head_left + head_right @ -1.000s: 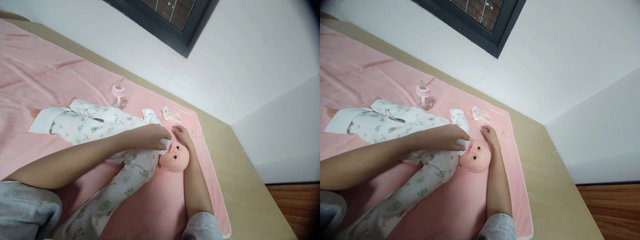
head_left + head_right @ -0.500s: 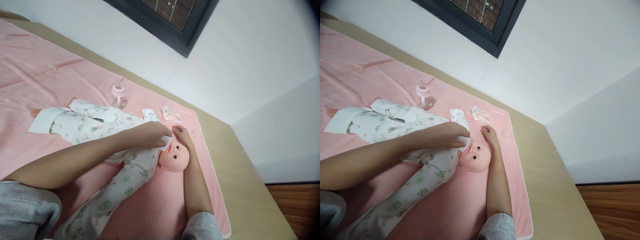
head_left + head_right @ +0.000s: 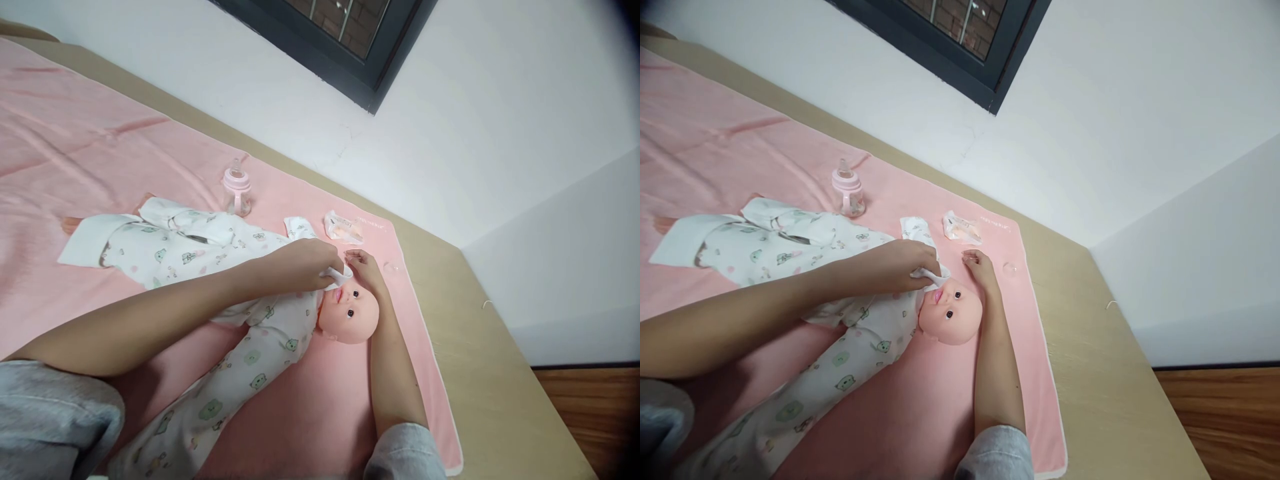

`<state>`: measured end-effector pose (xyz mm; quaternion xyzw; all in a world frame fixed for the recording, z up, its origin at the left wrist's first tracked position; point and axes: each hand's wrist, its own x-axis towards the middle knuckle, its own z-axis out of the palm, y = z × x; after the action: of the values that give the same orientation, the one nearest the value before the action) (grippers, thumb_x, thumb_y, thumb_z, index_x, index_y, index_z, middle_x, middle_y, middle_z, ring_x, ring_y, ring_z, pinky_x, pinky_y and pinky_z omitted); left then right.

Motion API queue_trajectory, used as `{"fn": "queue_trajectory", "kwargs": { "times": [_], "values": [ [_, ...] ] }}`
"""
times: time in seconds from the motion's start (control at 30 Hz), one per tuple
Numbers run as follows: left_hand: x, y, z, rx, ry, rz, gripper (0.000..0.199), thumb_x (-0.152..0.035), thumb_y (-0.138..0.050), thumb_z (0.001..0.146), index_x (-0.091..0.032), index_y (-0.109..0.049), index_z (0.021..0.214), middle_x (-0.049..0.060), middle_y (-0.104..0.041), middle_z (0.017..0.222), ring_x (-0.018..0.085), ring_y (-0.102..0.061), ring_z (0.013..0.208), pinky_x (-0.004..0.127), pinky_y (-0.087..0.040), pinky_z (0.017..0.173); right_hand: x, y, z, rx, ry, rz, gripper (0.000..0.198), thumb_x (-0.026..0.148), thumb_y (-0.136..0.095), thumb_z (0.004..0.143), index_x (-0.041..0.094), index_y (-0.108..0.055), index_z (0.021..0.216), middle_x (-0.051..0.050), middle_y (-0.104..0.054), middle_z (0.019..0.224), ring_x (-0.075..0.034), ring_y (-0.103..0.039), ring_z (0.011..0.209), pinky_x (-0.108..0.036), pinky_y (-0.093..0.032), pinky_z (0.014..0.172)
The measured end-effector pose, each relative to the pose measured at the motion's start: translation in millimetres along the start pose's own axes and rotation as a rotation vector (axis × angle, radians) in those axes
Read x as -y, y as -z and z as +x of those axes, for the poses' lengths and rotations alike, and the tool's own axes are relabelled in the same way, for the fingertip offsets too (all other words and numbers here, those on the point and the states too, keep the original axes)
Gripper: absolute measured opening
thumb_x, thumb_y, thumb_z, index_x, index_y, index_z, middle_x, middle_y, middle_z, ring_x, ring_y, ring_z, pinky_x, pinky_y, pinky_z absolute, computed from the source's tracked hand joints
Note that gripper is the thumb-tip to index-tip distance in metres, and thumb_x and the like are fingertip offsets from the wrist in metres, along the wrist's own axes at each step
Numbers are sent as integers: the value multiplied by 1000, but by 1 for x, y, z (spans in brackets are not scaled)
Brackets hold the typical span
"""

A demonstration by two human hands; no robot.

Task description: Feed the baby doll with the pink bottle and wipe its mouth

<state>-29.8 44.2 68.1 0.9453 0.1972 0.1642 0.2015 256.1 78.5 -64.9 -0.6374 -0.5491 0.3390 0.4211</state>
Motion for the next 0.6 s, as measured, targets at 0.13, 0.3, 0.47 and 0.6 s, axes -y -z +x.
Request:
{"fn": "queue_trajectory", "kwargs": {
  "times": [0.13, 0.3, 0.47, 0.6],
  "values": [
    [0, -2, 1, -16, -6, 35, 19, -15, -54, 81, -19, -62, 64, 2, -56, 68, 15, -51, 60, 28, -26, 54, -5, 0, 3, 1, 4, 31, 32, 39, -65, 74, 20, -67, 100, -8, -72, 106, -19, -66, 96, -38, -52, 94],
    [0, -3, 2, -36, -15, 53, 19, -12, -57, 81, -21, -71, 71, 1, -57, 69, 16, -54, 66, 28, -27, 56, -7, 0, 5, -8, 8, 48, 32, 40, -67, 74, 20, -68, 99, -8, -73, 103, -20, -66, 96, -39, -51, 94],
    [0, -4, 4, -33, -5, 41, 21, -12, -58, 82, -23, -76, 83, 1, -62, 78, 17, -59, 77, 26, -33, 62, -4, -1, 3, -4, 10, 53, 31, 41, -67, 75, 20, -68, 98, -8, -73, 100, -20, -66, 93, -40, -51, 92],
    [-1, -5, 4, -28, -4, 55, 26, -10, -54, 83, -23, -75, 89, 2, -63, 81, 17, -60, 76, 26, -34, 62, 0, 0, 0, -8, -1, 36, 32, 40, -67, 75, 19, -69, 99, -8, -73, 99, -20, -65, 91, -39, -52, 90]
  ]
}}
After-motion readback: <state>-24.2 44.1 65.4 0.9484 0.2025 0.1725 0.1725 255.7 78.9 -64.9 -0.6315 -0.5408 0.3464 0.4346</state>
